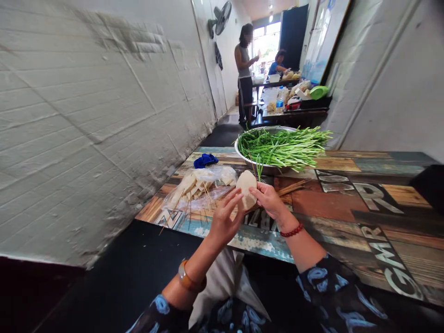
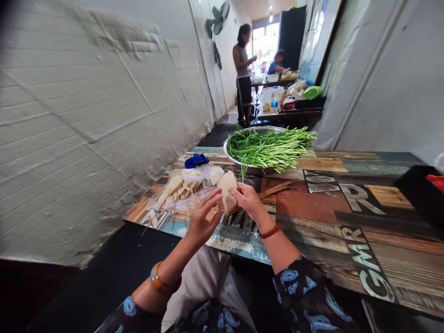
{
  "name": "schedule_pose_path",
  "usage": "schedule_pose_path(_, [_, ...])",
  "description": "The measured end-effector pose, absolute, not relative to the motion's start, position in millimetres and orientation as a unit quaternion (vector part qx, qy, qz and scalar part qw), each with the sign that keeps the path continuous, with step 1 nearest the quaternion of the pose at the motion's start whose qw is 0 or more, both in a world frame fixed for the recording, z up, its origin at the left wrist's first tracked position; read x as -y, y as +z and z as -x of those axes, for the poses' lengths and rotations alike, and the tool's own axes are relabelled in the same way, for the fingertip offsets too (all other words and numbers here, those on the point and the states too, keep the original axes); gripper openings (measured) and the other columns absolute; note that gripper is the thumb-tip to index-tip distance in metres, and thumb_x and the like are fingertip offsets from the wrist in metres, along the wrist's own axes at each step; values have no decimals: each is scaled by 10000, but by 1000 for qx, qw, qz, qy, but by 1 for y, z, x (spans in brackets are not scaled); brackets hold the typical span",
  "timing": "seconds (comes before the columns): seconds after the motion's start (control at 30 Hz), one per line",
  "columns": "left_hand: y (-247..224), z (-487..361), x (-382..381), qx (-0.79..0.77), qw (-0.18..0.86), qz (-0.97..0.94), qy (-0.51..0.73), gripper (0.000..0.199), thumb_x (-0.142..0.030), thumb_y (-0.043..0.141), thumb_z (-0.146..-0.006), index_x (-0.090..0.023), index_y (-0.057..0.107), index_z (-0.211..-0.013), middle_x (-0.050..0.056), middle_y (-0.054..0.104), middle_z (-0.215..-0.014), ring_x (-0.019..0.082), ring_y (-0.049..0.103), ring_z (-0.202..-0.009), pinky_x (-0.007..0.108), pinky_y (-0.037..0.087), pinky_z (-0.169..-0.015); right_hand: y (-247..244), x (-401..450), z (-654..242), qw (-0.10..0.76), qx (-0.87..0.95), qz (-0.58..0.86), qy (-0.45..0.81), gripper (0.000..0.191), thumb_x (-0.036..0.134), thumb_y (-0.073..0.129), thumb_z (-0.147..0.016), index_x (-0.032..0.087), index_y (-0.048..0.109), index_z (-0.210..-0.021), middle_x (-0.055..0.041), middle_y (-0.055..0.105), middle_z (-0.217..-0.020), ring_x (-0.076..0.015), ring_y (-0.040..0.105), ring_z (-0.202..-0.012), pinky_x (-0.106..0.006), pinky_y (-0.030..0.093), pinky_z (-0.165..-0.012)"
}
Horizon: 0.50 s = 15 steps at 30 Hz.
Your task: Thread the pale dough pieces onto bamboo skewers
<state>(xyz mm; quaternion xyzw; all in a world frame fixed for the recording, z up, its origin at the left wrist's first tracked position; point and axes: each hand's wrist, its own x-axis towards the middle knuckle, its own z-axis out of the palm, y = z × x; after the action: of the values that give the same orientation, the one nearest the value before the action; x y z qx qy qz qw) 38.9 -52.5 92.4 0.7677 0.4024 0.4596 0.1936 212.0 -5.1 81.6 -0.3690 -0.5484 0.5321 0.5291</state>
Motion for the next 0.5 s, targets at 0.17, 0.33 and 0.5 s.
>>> schedule_pose_path(0.17, [97,-37,39,-439,431,-591,522,492,-442,660,-828,-180,601,-1241,146,642,-1255,240,640,-1076,368,515,-911,85,5,-215,548,529,308,570,452,543,669,-752,153,667,-980,-47,684,-846,-151,608,-699,-247,497,-605])
schedule_pose_path(0.33, [99,-49,31,-360,650,-478,467,542,-484,765,-716,-175,665,-1150,119,689,-1132,226,664,-951,311,514,-794,76,7,-218,503,563,310,577,455,539,663,-783,153,666,-1023,-66,707,-903,-178,640,-755,-284,527,-677])
schedule_pose_path(0.5, [100,-62,27,-334,680,-444,479,467,-403,845,-637,-155,710,-1009,77,725,-952,166,653,-795,277,493,-754,67,2,-220,521,616,347,477,392,470,638,-839,140,683,-1044,-74,712,-940,-188,634,-808,-291,523,-728])
